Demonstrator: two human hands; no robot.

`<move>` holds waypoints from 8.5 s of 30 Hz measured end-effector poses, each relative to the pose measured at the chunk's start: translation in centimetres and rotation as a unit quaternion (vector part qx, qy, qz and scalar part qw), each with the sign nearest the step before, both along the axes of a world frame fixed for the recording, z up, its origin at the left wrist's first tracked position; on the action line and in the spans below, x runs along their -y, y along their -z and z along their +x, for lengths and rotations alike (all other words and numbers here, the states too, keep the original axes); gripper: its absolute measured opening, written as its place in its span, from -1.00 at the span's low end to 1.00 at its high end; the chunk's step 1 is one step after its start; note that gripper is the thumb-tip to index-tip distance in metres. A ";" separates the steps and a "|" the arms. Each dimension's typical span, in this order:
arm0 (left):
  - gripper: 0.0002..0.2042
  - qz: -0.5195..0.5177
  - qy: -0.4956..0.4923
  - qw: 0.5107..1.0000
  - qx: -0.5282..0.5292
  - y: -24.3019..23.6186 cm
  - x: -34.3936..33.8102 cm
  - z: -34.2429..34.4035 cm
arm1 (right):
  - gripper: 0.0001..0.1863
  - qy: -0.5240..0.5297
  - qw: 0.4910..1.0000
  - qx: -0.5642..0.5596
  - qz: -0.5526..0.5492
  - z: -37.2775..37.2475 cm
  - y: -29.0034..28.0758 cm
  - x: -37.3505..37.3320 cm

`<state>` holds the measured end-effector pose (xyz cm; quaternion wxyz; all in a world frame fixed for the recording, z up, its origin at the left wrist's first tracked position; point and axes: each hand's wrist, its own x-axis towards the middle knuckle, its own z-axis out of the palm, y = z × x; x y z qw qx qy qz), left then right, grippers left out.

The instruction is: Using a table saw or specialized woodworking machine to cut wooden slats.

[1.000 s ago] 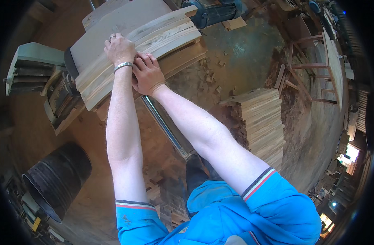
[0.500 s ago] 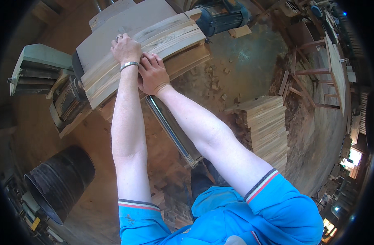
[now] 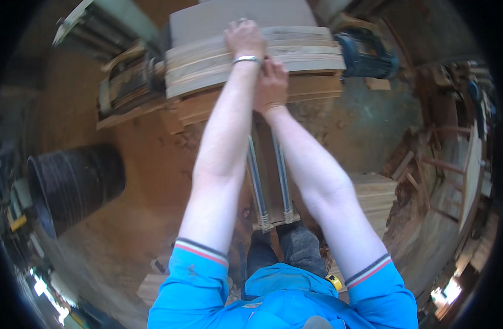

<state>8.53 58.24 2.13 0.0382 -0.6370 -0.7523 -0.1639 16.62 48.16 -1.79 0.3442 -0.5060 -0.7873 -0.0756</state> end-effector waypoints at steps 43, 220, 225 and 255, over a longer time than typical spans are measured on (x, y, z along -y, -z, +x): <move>-0.74 0.018 -0.029 0.999 0.018 -0.3 -3.5 -1.6 | -0.44 0.008 0.999 0.030 -0.026 -2.1 -0.5 -3.3; -0.24 0.773 -0.012 -0.474 -0.422 36.9 125.0 60.6 | 0.00 -0.326 -0.374 0.855 0.150 70.8 36.8 124.2; -0.23 0.738 0.026 -0.418 -0.529 38.1 125.4 60.1 | 0.01 -0.339 -0.356 0.858 0.147 72.7 37.4 121.1; 0.24 0.650 -0.694 -0.309 0.013 9.8 115.8 59.7 | 0.10 -0.383 -0.247 0.890 -0.004 56.9 7.7 130.7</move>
